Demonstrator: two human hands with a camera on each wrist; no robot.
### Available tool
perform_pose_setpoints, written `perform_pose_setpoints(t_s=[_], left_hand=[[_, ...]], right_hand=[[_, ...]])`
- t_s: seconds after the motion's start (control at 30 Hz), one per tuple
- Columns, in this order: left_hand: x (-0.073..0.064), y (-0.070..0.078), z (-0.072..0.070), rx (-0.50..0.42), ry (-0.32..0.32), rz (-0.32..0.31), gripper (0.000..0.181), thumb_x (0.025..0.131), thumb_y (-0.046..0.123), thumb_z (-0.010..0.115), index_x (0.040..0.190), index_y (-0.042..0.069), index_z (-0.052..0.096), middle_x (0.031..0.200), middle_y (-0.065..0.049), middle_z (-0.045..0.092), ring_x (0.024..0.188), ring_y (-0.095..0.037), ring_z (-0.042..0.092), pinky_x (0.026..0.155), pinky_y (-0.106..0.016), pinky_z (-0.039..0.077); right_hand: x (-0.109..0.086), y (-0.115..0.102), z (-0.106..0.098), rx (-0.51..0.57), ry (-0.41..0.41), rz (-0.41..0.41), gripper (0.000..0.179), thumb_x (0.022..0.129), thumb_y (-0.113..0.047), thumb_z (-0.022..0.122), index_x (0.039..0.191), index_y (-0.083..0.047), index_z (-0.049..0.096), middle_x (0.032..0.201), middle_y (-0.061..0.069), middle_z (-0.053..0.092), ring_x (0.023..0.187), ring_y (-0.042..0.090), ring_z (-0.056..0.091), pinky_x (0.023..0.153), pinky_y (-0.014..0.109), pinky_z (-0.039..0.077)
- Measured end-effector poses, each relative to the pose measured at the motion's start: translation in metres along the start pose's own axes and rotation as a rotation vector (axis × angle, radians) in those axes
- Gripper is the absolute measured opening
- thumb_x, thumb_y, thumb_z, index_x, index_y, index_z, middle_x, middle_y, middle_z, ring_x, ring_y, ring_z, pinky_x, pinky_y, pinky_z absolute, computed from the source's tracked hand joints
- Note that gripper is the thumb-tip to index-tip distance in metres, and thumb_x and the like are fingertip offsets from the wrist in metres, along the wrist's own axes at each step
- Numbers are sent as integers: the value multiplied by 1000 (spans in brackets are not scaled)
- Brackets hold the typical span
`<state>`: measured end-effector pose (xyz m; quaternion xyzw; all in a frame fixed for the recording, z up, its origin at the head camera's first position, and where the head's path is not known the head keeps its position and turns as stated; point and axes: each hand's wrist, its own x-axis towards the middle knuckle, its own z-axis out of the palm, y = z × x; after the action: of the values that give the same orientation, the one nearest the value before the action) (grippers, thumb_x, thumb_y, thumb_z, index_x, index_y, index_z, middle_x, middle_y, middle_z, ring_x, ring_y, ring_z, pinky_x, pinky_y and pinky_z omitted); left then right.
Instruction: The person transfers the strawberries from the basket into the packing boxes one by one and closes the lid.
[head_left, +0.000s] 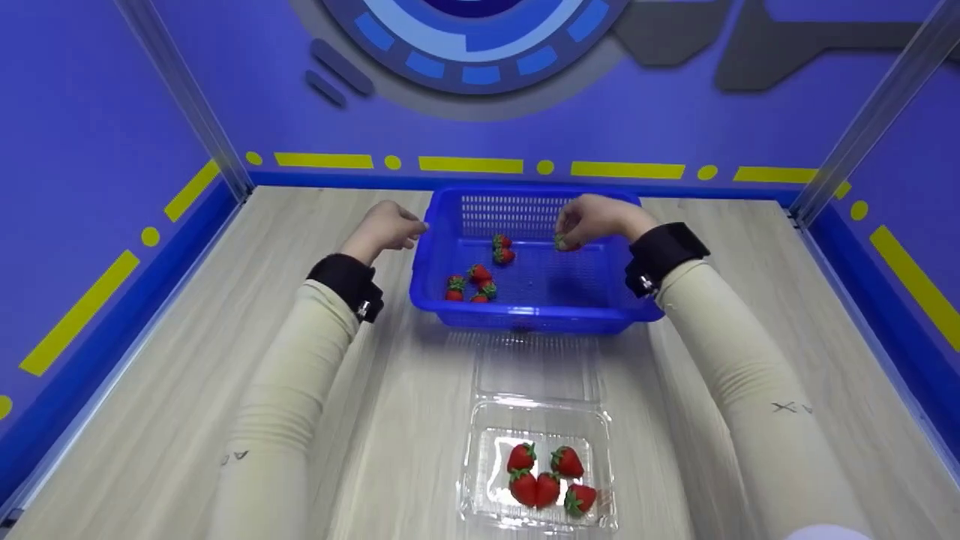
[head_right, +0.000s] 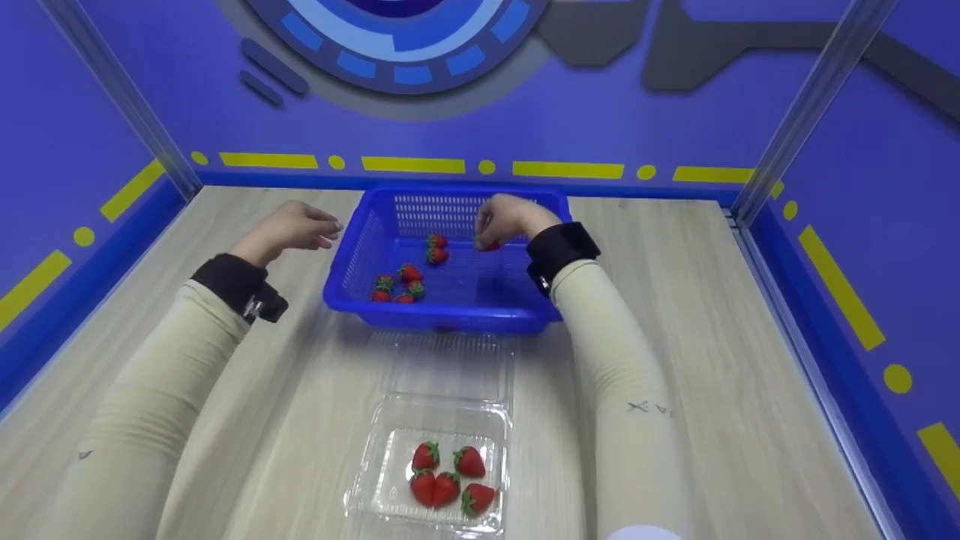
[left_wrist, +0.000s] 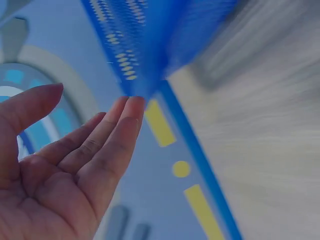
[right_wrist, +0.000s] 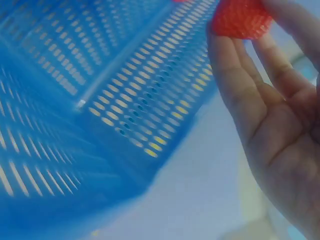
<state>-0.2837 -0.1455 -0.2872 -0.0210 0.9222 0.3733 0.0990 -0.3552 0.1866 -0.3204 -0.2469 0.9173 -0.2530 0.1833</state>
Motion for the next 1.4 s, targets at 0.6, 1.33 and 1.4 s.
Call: perform_pose_setpoints(t_s=[0.6, 1.33, 1.4], left_hand=[[-82, 16, 2, 72, -91, 159, 46, 102, 23, 61, 139, -4, 60, 128, -25, 70, 114, -35, 71, 105, -45, 57], [-154, -27, 67, 27, -237, 311, 42, 96, 16, 69, 129, -9, 64, 110, -22, 76, 101, -31, 75, 87, -37, 64], [-155, -35, 77, 8, -262, 291, 46, 95, 16, 70, 132, -11, 61, 106, -21, 77, 97, -29, 75, 83, -34, 63]], right_hand=[[-93, -27, 9, 15, 132, -245, 20, 91, -6, 74, 109, 1, 67, 104, 18, 74, 96, 28, 72, 89, 38, 62], [-166, -36, 122, 1, -81, -563, 22, 85, 3, 72, 106, 0, 69, 99, 13, 73, 90, 23, 72, 81, 27, 64], [-170, -36, 132, -24, -95, -592, 22, 83, 4, 72, 104, -1, 70, 97, 11, 73, 89, 20, 71, 81, 27, 64]])
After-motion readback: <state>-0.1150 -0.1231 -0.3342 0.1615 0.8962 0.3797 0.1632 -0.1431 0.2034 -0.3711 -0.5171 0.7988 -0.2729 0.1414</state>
